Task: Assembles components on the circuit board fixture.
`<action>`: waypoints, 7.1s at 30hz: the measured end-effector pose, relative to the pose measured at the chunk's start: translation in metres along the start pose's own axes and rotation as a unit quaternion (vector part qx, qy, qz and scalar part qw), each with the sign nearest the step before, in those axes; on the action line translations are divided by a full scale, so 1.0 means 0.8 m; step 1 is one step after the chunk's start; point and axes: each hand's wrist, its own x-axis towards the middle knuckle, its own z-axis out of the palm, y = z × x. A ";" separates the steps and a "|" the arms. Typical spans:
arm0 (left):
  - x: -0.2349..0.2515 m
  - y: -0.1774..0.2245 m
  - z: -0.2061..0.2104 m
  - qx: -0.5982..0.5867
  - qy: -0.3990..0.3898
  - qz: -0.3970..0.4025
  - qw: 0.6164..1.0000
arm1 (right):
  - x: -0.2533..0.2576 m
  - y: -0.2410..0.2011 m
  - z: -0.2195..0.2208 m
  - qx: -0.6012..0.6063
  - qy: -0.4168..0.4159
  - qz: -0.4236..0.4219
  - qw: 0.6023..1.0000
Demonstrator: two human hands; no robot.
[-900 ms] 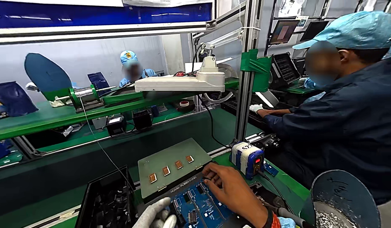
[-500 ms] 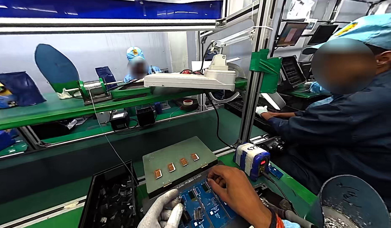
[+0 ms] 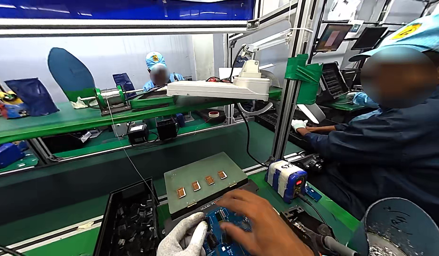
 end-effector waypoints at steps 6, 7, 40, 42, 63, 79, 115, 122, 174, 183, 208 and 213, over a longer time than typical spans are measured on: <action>-0.002 0.004 0.004 0.025 -0.004 -0.004 1.000 | 0.016 -0.024 0.022 0.116 -0.027 -0.093 0.989; -0.002 0.003 0.005 0.036 -0.005 -0.004 0.999 | 0.016 -0.023 0.020 0.108 -0.024 -0.064 0.992; -0.003 -0.002 -0.005 0.281 -0.101 0.069 0.952 | 0.011 0.011 0.012 -0.069 -0.077 0.081 0.991; -0.004 0.008 -0.007 0.301 -0.130 0.053 0.943 | 0.010 0.006 0.002 -0.065 -0.091 0.069 0.991; 0.003 -0.019 -0.011 0.075 0.123 0.047 0.989 | 0.042 -0.012 0.006 0.044 -0.209 0.122 0.969; 0.005 -0.020 -0.013 0.088 0.119 0.036 0.988 | 0.048 -0.007 0.028 0.034 -0.195 0.096 0.975; 0.012 -0.031 -0.016 0.122 0.104 0.012 0.987 | 0.051 -0.021 0.042 -0.088 -0.137 0.090 0.983; 0.013 -0.033 -0.016 0.133 0.101 0.012 0.986 | 0.050 -0.020 0.044 -0.092 -0.127 0.098 0.983; 0.022 -0.044 -0.042 0.168 0.314 0.094 0.930 | 0.077 -0.035 0.055 0.022 -0.227 -0.012 0.973; 0.025 -0.049 -0.046 0.206 0.314 0.091 0.922 | 0.077 -0.029 0.050 0.046 -0.234 -0.012 0.971; 0.076 -0.067 -0.057 0.179 0.083 -0.052 0.979 | 0.023 -0.029 -0.004 0.066 0.040 -0.006 0.997; 0.071 -0.055 -0.061 0.146 0.071 -0.029 0.986 | -0.013 -0.009 -0.027 0.030 0.111 0.051 0.992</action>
